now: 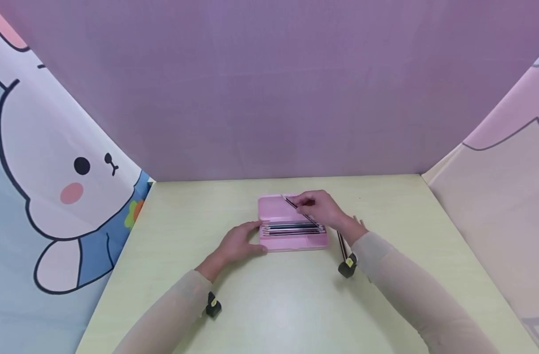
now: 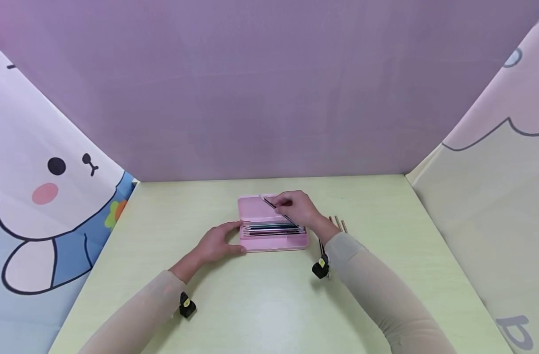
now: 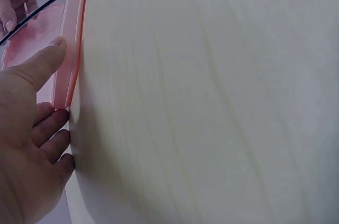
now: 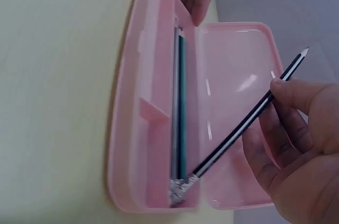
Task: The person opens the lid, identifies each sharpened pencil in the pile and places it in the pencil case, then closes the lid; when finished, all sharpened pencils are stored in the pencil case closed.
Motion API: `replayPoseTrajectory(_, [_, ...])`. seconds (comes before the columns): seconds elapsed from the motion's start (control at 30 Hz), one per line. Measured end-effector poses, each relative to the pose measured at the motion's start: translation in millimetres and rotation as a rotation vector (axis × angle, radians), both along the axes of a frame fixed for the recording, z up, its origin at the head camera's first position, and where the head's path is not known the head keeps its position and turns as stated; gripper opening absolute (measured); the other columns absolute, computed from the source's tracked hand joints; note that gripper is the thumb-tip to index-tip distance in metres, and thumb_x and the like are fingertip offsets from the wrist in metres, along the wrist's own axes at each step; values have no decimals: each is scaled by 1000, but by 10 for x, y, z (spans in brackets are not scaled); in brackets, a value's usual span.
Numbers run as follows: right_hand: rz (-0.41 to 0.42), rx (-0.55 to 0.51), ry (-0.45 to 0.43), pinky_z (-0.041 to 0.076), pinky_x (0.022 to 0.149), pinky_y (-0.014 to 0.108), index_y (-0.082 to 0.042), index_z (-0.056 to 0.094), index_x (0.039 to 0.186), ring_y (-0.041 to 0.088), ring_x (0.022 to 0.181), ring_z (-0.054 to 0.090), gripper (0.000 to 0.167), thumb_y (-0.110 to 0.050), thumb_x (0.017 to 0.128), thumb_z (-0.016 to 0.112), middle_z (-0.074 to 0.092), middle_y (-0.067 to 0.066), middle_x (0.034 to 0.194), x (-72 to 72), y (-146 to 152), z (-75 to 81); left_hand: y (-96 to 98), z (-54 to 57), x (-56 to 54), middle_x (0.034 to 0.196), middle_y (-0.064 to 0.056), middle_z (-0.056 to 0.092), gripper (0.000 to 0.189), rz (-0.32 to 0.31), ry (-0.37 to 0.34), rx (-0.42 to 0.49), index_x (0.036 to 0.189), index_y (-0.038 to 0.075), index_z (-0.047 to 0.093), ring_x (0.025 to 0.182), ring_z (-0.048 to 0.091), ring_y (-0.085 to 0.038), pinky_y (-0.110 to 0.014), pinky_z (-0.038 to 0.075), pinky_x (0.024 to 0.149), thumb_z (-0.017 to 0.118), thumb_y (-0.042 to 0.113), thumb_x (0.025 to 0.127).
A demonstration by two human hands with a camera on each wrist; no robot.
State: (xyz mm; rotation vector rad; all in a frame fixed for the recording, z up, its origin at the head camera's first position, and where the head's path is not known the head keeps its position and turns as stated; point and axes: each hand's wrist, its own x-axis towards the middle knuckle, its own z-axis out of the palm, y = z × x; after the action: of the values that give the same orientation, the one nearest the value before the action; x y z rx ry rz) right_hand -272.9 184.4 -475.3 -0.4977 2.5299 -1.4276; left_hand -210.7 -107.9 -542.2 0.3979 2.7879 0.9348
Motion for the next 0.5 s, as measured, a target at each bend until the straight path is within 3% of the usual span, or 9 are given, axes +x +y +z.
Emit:
replayPoseTrajectory(0.3, [73,-51,85,60,86,29,-8,80,104,21,97,69,18,0,89,77,76,9,107,30,-90,-226,-8,-26,-11,156,-8,51,90,0,2,10,155,18,46,146,45,-32,-51,36,122,86,45,80])
replayPoseTrajectory(0.5, [74,-20,63,60,88,31,-10,79,103,19,97,68,18,0,88,78,75,5,106,39,-154,-304,-11,-49,-15,156,-8,52,90,1,3,12,156,19,46,145,45,-32,-52,36,121,86,46,80])
